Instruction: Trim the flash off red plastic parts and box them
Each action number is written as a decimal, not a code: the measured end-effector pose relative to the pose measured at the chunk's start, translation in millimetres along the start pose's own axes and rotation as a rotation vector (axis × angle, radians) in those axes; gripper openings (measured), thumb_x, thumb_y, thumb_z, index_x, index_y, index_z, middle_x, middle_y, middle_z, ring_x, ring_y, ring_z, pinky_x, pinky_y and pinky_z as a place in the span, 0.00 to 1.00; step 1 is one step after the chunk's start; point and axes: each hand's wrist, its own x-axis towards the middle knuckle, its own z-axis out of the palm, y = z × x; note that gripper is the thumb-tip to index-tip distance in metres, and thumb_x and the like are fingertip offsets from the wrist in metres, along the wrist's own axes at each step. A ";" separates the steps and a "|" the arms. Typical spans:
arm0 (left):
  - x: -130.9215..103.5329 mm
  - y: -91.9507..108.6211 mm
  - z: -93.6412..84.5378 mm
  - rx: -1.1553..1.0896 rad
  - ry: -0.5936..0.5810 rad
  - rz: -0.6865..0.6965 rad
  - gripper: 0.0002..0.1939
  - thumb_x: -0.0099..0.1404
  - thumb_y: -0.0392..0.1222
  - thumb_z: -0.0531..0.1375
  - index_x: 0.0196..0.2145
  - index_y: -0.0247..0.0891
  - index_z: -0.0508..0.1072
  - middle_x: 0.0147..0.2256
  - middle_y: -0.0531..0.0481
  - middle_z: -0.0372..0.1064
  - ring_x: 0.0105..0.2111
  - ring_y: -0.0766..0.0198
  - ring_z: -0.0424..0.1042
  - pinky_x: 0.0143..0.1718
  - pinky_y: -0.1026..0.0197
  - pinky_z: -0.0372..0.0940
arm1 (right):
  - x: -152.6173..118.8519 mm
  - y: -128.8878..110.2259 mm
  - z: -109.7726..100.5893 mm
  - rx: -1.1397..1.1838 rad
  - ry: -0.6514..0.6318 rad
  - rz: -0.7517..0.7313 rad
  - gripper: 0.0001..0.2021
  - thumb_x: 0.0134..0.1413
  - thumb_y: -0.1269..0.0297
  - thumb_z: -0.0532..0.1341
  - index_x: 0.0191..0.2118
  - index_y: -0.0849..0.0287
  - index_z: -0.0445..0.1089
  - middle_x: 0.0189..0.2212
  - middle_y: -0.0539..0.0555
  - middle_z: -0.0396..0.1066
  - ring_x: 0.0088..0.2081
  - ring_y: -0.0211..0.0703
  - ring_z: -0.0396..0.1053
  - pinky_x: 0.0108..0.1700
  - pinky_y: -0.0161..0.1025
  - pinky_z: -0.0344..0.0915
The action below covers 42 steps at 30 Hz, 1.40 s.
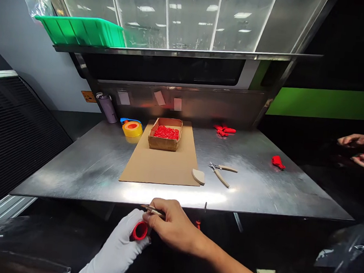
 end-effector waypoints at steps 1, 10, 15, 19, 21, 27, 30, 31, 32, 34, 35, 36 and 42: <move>0.8 0.1 0.2 0.003 -0.010 -0.011 0.11 0.67 0.50 0.58 0.39 0.41 0.72 0.38 0.47 0.70 0.39 0.56 0.70 0.44 0.56 0.67 | 0.4 0.2 0.4 0.004 0.010 -0.005 0.12 0.60 0.70 0.63 0.27 0.60 0.63 0.23 0.43 0.60 0.26 0.35 0.56 0.26 0.31 0.50; 2.5 -3.9 5.4 0.043 -0.025 0.029 0.07 0.68 0.45 0.55 0.37 0.39 0.68 0.38 0.46 0.66 0.40 0.57 0.67 0.44 0.56 0.64 | 6.1 8.3 6.0 -0.001 0.044 0.006 0.14 0.57 0.63 0.61 0.25 0.59 0.58 0.21 0.44 0.57 0.25 0.36 0.53 0.25 0.33 0.46; 0.9 5.2 -4.1 -0.090 0.056 -0.049 0.13 0.65 0.48 0.58 0.28 0.39 0.63 0.28 0.54 0.57 0.28 0.65 0.57 0.31 0.62 0.59 | 7.0 24.6 3.9 0.011 0.142 -0.044 0.15 0.61 0.57 0.55 0.26 0.59 0.58 0.23 0.47 0.55 0.27 0.38 0.52 0.28 0.34 0.48; 4.7 4.4 -7.5 -0.476 0.164 0.044 0.09 0.62 0.46 0.61 0.30 0.39 0.68 0.30 0.54 0.60 0.31 0.65 0.61 0.33 0.63 0.61 | 0.0 28.1 13.0 0.121 -0.044 -0.053 0.13 0.61 0.55 0.59 0.35 0.61 0.70 0.30 0.50 0.65 0.32 0.41 0.59 0.33 0.34 0.53; 5.7 2.9 -6.2 -0.664 0.185 0.119 0.06 0.62 0.43 0.61 0.31 0.40 0.69 0.30 0.53 0.61 0.32 0.64 0.61 0.35 0.63 0.61 | -3.3 30.2 20.6 0.209 -0.151 -0.044 0.17 0.61 0.51 0.60 0.36 0.62 0.70 0.29 0.50 0.64 0.30 0.40 0.58 0.32 0.34 0.53; 10.5 -4.8 1.0 -0.849 0.269 -0.044 0.09 0.63 0.48 0.61 0.35 0.40 0.74 0.35 0.51 0.67 0.39 0.60 0.66 0.45 0.59 0.64 | -7.7 39.0 37.2 0.202 -0.013 0.016 0.21 0.56 0.46 0.65 0.28 0.61 0.63 0.24 0.47 0.58 0.26 0.37 0.54 0.28 0.32 0.50; 16.3 -10.0 5.3 -0.714 0.345 -0.195 0.15 0.62 0.53 0.63 0.34 0.37 0.74 0.33 0.50 0.70 0.38 0.59 0.68 0.44 0.59 0.66 | -7.7 32.4 34.4 -0.163 0.176 -0.025 0.15 0.54 0.59 0.70 0.28 0.60 0.64 0.26 0.46 0.62 0.27 0.37 0.58 0.29 0.32 0.50; 18.1 -10.5 6.3 -0.712 0.359 -0.226 0.17 0.61 0.55 0.64 0.33 0.37 0.73 0.31 0.51 0.69 0.35 0.60 0.68 0.42 0.60 0.66 | -7.1 28.4 30.1 -0.270 0.181 -0.049 0.14 0.53 0.63 0.72 0.29 0.60 0.66 0.27 0.46 0.64 0.28 0.37 0.60 0.29 0.32 0.52; 19.6 -10.1 7.0 -0.734 0.370 -0.254 0.19 0.60 0.57 0.64 0.32 0.37 0.72 0.29 0.52 0.68 0.33 0.62 0.67 0.38 0.61 0.67 | -6.2 23.9 23.5 -0.356 0.160 -0.071 0.14 0.50 0.65 0.74 0.31 0.59 0.68 0.28 0.46 0.66 0.29 0.38 0.63 0.30 0.31 0.54; 21.7 -6.3 6.9 -0.814 0.393 -0.330 0.21 0.58 0.59 0.65 0.31 0.36 0.71 0.26 0.54 0.65 0.27 0.67 0.64 0.29 0.66 0.64 | -2.7 16.1 2.4 -0.547 0.125 -0.055 0.15 0.49 0.65 0.77 0.37 0.57 0.71 0.32 0.46 0.68 0.32 0.39 0.67 0.33 0.30 0.58; 22.4 -3.6 6.3 -0.858 0.394 -0.376 0.22 0.59 0.60 0.64 0.31 0.36 0.71 0.25 0.55 0.64 0.24 0.69 0.62 0.25 0.68 0.62 | -0.3 13.8 -11.8 -0.657 0.142 -0.016 0.16 0.51 0.66 0.76 0.41 0.56 0.71 0.35 0.47 0.69 0.35 0.41 0.68 0.35 0.30 0.60; 22.8 -0.9 5.6 -0.906 0.384 -0.416 0.22 0.60 0.61 0.62 0.31 0.36 0.71 0.23 0.56 0.62 0.22 0.71 0.60 0.22 0.69 0.59 | 2.5 13.1 -27.8 -0.795 0.205 0.052 0.15 0.55 0.67 0.74 0.45 0.55 0.71 0.38 0.48 0.69 0.38 0.42 0.69 0.37 0.31 0.62; 23.6 -2.1 3.6 -1.194 0.194 -0.402 0.26 0.71 0.59 0.49 0.27 0.35 0.68 0.18 0.60 0.49 0.14 0.76 0.41 0.13 0.70 0.42 | 20.2 38.2 -109.9 -1.069 0.443 0.372 0.04 0.66 0.70 0.63 0.40 0.68 0.71 0.43 0.65 0.64 0.40 0.58 0.69 0.39 0.42 0.61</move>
